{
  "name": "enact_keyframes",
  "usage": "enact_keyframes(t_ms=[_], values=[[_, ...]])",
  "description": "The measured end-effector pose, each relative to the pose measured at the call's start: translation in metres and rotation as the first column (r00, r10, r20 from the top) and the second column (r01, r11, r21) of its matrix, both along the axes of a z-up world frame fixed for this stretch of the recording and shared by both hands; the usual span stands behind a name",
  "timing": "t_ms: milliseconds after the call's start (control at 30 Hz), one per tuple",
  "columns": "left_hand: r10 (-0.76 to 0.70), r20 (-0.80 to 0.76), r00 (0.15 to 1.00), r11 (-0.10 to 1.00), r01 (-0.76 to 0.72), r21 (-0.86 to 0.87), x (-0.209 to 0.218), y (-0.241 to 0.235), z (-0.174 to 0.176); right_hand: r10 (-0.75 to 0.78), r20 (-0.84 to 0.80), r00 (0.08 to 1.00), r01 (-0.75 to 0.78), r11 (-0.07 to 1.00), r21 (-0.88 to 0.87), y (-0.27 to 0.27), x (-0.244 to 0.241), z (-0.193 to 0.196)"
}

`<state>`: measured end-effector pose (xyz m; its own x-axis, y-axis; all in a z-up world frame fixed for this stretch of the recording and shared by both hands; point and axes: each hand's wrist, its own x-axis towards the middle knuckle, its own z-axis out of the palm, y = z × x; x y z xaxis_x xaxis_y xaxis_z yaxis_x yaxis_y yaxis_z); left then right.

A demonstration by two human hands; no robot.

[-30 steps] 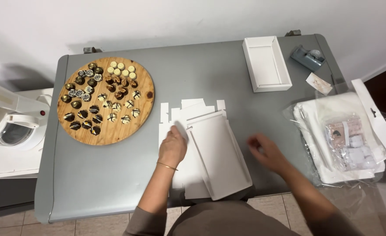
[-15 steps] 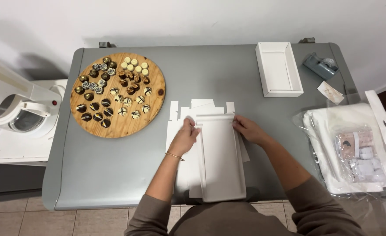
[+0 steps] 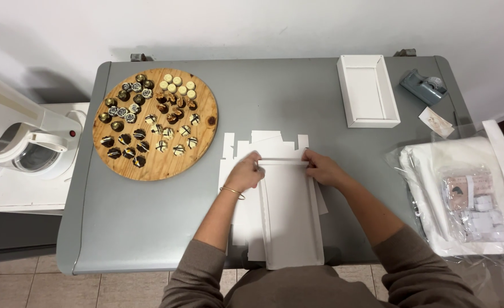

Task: The person folds flat pre-cut cardboard blanks into open gift boxes, pressing the sides and tabs to shape each one, and stacks the finished boxes at the top of the table. They repeat the folding process with additional blanks while a tray of chocolates sits nearby.

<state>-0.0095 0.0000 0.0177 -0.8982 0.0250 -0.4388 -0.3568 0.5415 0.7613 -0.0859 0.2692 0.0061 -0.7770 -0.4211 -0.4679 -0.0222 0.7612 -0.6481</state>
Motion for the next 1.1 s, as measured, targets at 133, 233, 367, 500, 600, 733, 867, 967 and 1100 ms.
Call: enact_keyframes(t_ms=[133, 233, 367, 500, 600, 733, 867, 967, 1100], values=[[0.005, -0.362, 0.932, 1.000, -0.006, -0.002, 0.002, 0.003, -0.053, 0.006, -0.017, 1.000, -0.007, 0.996, -0.083, 0.009, -0.010, -0.024], [-0.019, -0.500, 0.866, 0.985, -0.070, -0.159, 0.014, 0.014, -0.031, -0.003, -0.125, 0.992, -0.004, 0.998, -0.064, 0.004, 0.003, -0.007], [-0.028, -0.483, 0.875, 0.959, -0.113, -0.259, 0.023, 0.026, -0.020, 0.037, -0.390, 0.920, -0.034, 0.999, 0.014, -0.004, 0.035, 0.000], [-0.098, -0.560, 0.822, 0.916, -0.145, -0.374, 0.027, 0.030, -0.037, 0.261, -0.672, 0.692, -0.123, 0.961, 0.247, -0.001, 0.062, -0.008], [-0.183, -0.617, 0.765, 0.902, -0.118, -0.414, 0.027, 0.024, -0.038, 0.406, -0.731, 0.549, -0.161, 0.909, 0.384, 0.000, 0.080, -0.011], [-0.260, -0.612, 0.747, 0.953, 0.097, -0.286, 0.026, 0.005, 0.016, 0.519, -0.685, 0.512, -0.154, 0.840, 0.521, -0.007, 0.087, -0.009], [-0.044, -0.123, 0.991, 0.992, 0.059, 0.116, 0.007, -0.001, 0.037, 0.529, -0.685, 0.501, -0.123, 0.827, 0.549, -0.007, 0.082, -0.017], [-0.161, -0.136, 0.978, 0.980, 0.141, -0.143, -0.005, 0.002, 0.004, 0.519, -0.576, 0.632, -0.175, 0.819, 0.546, -0.009, 0.061, 0.001], [-0.486, -0.389, 0.783, 0.789, 0.201, -0.581, -0.014, 0.005, -0.030, 0.381, -0.301, 0.874, -0.226, 0.868, 0.442, -0.019, 0.030, 0.041]])
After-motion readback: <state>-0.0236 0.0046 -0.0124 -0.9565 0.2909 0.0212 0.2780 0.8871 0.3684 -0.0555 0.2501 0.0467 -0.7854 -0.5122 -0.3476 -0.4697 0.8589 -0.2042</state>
